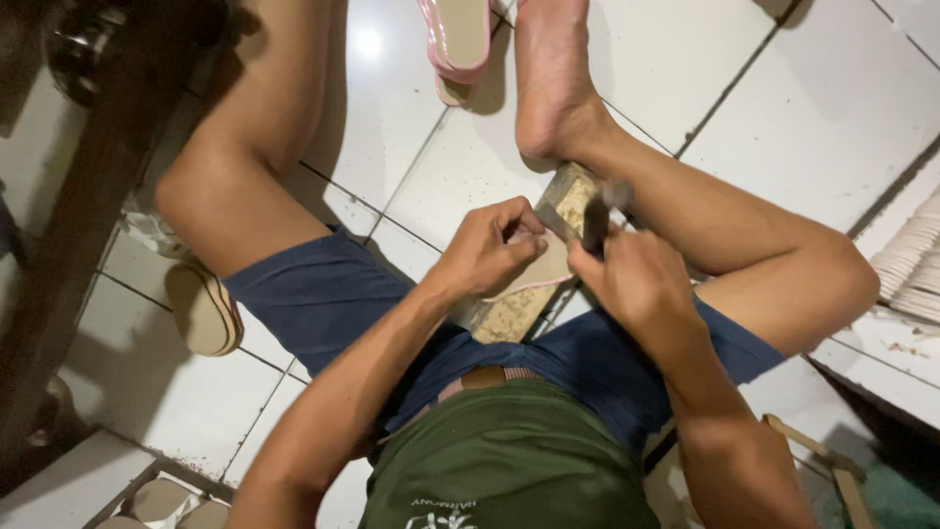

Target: The person sits on the floor and trims the edge of a pink slipper insole with a blade, holding the insole against a stone block on their lap. They rotate the insole to trim around its perimeter, set finished pieces aside, and pick up the next insole from a stack.

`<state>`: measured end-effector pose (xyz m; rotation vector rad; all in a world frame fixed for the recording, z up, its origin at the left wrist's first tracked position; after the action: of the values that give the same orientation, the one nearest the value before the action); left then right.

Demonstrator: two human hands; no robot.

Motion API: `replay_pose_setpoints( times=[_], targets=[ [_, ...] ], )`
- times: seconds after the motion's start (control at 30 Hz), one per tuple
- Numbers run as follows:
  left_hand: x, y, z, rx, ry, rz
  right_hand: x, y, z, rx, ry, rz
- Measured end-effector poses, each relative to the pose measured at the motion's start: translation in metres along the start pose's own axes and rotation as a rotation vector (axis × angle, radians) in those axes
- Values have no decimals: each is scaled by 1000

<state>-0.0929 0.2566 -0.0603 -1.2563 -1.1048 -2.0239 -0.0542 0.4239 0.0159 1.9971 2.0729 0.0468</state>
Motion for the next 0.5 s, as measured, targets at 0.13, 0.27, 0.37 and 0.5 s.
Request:
replay_pose_setpoints(
  times=[0.13,0.27,0.37,0.5],
  targets=[
    [-2,5,-9,77,-30,-130,3,14,-5,-57,7,-38],
    [10,7,-7,-101,-186,79,5,-4,-11,139,80,-161],
    [2,4,-4,-27,-181,-39,7,-6,5,15,4,-27],
    [1,7,-5,54,28,1,-10,28,-8,352,147,-256]
  ],
)
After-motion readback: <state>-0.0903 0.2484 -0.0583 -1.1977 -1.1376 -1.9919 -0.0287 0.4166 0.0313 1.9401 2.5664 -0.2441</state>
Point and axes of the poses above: each hand's wrist, its own y-axis away from the middle knuckle, its own z-axis out of the palm, x = y × z, the point moved 5 cm from there along -y, towards the middle knuckle, and after that the axes turned 15 degrees about y, right-handed, at the moved point
